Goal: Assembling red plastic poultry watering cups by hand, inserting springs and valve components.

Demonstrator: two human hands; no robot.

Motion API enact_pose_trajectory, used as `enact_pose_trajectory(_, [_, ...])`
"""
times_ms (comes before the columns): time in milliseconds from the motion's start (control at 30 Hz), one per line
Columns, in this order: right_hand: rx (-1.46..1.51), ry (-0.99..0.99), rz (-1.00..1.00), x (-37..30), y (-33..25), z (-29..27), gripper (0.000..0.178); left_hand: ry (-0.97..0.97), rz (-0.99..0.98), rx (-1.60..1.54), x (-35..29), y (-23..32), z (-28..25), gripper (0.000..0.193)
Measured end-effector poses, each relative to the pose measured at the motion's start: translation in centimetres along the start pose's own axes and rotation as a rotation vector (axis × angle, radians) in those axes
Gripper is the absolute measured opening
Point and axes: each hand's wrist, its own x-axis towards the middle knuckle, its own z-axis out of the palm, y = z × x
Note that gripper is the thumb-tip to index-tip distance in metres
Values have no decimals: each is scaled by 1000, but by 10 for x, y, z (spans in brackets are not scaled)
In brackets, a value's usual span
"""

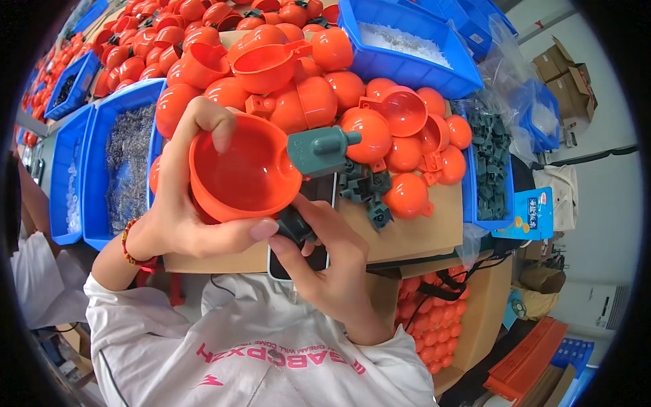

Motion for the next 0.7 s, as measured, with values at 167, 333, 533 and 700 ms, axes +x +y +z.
enact_pose_trajectory(167, [-127, -77, -96, 10, -6, -2, 42, -8, -12, 59, 1, -1, -2, 59])
enact_pose_trajectory(333, [-199, -91, -211, 16, -10, 1, 40, 20, -140, -73, 0, 0, -1, 55])
enact_pose_trajectory(533, [-337, 13, -394, 14, -6, 4, 33, 36, -141, -84, 1, 3, 2, 53])
enact_pose_trajectory(700, [-446, 108, -533, 10, 1, 12, 42, 54, -117, -33, 4, 6, -1, 50])
